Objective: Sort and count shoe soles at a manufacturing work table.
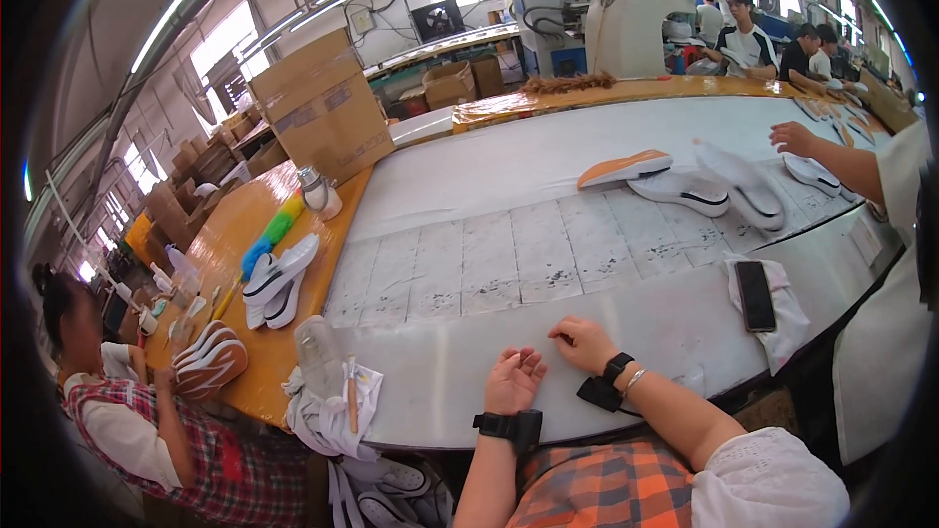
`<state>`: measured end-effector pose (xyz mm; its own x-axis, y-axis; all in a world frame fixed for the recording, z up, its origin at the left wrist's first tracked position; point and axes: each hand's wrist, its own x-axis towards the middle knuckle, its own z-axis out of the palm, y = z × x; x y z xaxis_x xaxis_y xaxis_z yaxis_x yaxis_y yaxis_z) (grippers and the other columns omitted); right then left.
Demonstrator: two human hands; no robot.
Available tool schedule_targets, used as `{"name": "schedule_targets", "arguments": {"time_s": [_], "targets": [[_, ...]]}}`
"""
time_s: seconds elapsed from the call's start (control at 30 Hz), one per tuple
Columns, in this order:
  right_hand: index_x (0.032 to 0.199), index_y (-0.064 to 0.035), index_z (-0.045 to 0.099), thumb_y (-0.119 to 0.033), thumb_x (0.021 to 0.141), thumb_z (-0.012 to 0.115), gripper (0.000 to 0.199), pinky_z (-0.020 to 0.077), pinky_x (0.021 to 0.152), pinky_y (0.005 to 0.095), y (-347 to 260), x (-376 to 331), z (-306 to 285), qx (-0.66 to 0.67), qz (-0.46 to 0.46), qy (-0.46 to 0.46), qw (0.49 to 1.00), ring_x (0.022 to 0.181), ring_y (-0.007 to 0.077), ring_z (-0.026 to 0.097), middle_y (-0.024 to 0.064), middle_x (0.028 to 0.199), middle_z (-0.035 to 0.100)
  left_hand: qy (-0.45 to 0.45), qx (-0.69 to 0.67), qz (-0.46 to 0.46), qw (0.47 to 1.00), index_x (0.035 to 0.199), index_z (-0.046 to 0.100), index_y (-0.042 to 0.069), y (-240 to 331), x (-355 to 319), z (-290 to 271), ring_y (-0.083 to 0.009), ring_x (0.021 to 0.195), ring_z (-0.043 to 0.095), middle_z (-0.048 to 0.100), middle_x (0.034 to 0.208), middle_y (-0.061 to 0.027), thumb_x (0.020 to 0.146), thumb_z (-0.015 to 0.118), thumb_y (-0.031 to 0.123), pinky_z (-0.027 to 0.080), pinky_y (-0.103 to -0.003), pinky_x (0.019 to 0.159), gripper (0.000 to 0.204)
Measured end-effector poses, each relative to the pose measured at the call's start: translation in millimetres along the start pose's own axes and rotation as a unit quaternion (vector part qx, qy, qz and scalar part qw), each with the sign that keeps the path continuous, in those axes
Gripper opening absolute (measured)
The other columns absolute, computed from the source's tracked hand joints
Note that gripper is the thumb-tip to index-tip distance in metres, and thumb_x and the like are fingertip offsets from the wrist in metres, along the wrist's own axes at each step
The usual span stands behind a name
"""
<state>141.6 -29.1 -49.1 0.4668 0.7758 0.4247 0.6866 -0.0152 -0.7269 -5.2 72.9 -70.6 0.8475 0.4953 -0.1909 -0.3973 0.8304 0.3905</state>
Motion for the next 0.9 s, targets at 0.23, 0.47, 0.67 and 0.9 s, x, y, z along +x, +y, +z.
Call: {"name": "schedule_targets", "arguments": {"time_s": [0.23, 0.47, 0.67, 0.9], "targets": [[0.082, -0.0042, 0.061, -0.007, 0.073, 0.054, 0.011, 0.0475, 0.062, 0.0318, -0.8, -2.1, 1.3, 0.002, 0.004, -0.008, 1.000, 0.069, 0.0269, 0.059, 0.0117, 0.080, 0.059, -0.010, -0.009, 0.004, 1.000, 0.089, 0.055, 0.011, -1.9, -0.1, -3.3, -0.0246, 0.087, 0.058, 0.060, 0.092, -0.0108, 0.084, 0.047, 0.005, 0.047, -0.041, 0.078, 0.011], [0.099, -0.0040, 0.059, -0.014, 0.080, 0.057, 0.021, 0.0457, 0.070, 0.0252, 22.9, 14.8, -42.3, 0.166, 0.178, -0.225, 0.944, 0.079, 0.0129, 0.056, 0.0039, 0.090, 0.060, -0.023, -0.024, -0.003, 0.999, 0.088, 0.055, 0.011, -2.1, -1.4, -8.2, -0.0265, 0.086, 0.058, 0.060, 0.091, -0.0112, 0.084, 0.046, 0.004, 0.047, -0.043, 0.078, 0.012], [0.102, -0.0029, 0.057, -0.011, 0.080, 0.058, 0.023, 0.0471, 0.069, 0.0259, 115.4, 44.1, -186.7, 0.349, 0.371, -0.001, 0.861, 0.084, 0.0115, 0.056, 0.0050, 0.094, 0.059, -0.006, -0.025, 0.000, 1.000, 0.087, 0.055, 0.011, 0.5, -4.5, -3.8, -0.0258, 0.084, 0.058, 0.060, 0.089, -0.0104, 0.082, 0.047, 0.003, 0.048, -0.043, 0.076, 0.012], [0.072, -0.0046, 0.051, -0.008, 0.075, 0.054, 0.006, 0.0466, 0.053, 0.0243, 230.3, 55.0, -331.2, 0.444, 0.386, 0.381, 0.713, 0.058, 0.0153, 0.054, 0.0038, 0.064, 0.054, -0.044, 0.010, -0.024, 0.999, 0.104, 0.050, 0.011, -4.3, 8.2, -8.2, -0.0288, 0.095, 0.055, 0.055, 0.105, -0.0134, 0.084, 0.046, 0.010, 0.044, -0.047, 0.082, 0.021]]}}
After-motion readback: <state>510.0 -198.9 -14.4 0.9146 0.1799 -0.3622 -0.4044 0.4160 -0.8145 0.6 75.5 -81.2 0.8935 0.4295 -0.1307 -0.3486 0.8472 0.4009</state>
